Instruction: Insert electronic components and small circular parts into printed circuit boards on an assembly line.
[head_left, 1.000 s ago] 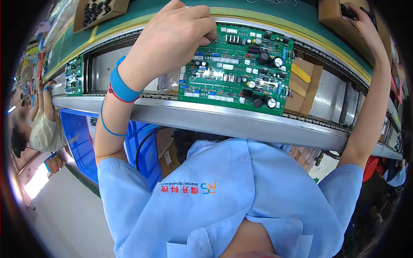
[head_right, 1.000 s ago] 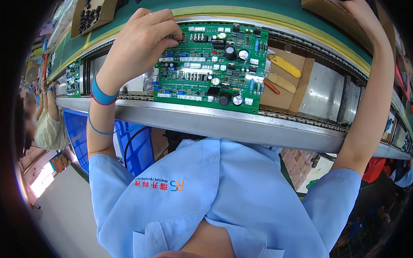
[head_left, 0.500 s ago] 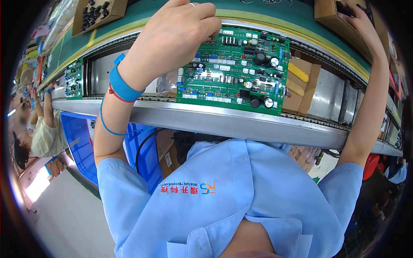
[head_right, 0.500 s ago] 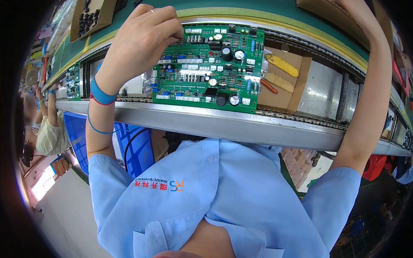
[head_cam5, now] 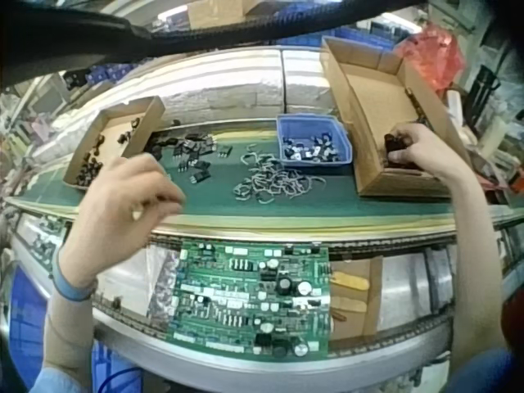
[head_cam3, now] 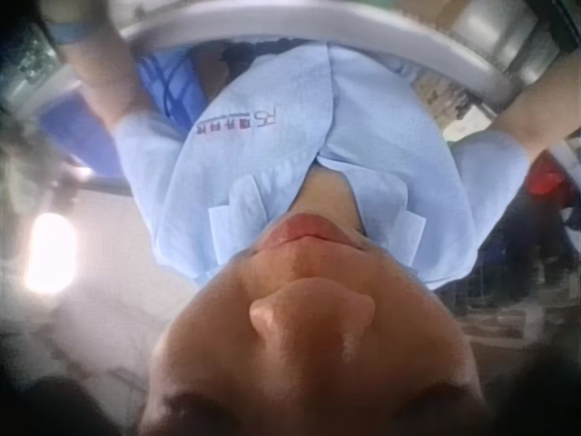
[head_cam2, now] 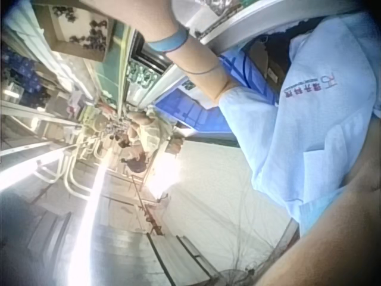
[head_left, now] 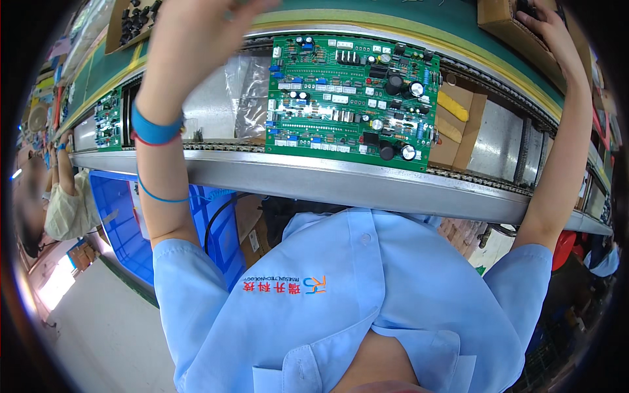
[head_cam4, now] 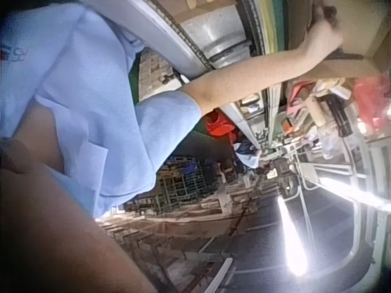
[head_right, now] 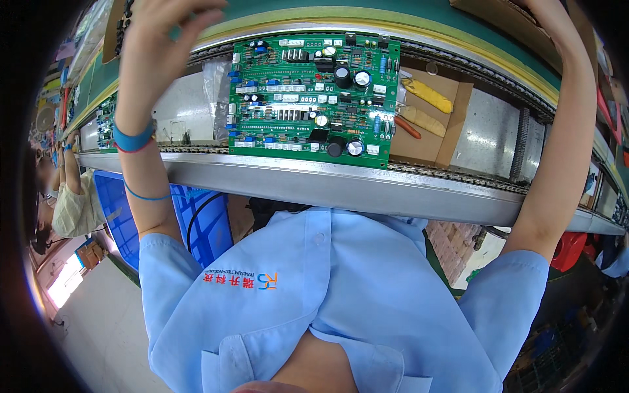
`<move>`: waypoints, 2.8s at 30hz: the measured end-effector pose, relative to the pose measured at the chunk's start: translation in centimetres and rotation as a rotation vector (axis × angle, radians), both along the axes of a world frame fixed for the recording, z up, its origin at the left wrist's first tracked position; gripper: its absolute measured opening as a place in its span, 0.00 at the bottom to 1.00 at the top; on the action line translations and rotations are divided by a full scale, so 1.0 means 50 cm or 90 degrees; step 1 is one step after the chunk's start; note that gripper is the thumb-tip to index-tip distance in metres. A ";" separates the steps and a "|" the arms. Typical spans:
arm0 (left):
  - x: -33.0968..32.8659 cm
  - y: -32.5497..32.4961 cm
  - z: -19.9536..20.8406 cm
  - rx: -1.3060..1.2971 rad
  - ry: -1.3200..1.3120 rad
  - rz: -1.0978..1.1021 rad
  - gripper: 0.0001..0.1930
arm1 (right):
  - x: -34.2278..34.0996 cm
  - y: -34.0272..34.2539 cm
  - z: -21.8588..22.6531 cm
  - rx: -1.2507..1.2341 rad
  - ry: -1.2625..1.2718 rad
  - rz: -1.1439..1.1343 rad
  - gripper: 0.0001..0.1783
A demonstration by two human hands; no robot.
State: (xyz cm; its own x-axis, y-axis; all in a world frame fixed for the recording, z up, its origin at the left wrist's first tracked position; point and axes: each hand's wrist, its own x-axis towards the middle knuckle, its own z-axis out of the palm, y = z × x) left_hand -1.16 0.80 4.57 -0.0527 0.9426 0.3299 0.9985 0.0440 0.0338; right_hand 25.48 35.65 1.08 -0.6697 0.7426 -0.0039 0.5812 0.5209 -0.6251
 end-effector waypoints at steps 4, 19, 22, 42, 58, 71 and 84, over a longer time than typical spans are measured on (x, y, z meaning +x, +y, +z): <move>-0.182 -0.020 -0.019 0.180 0.062 0.200 0.07 | -0.010 -0.035 0.025 -0.174 0.135 -0.029 0.16; -0.439 -0.043 -0.107 -0.069 -0.206 0.320 0.18 | 0.040 0.058 -0.005 -0.400 0.368 -0.083 0.25; -0.390 -0.006 -0.083 -0.103 -0.352 0.367 0.16 | 0.098 0.163 -0.025 -0.513 0.320 0.082 0.25; -0.206 -0.016 0.021 0.064 -0.201 0.353 0.08 | 0.015 0.046 -0.029 -0.151 0.017 0.086 0.21; 0.015 0.033 -0.083 -0.093 -0.053 -0.217 0.08 | 0.041 0.064 -0.042 -0.104 -0.086 0.044 0.27; 0.033 0.031 -0.089 -0.107 0.061 -0.194 0.07 | 0.097 0.143 -0.080 0.058 -0.177 -0.027 0.32; -0.006 0.025 -0.060 -0.114 -0.201 -0.131 0.10 | 0.097 0.133 -0.085 0.111 -0.196 -0.037 0.33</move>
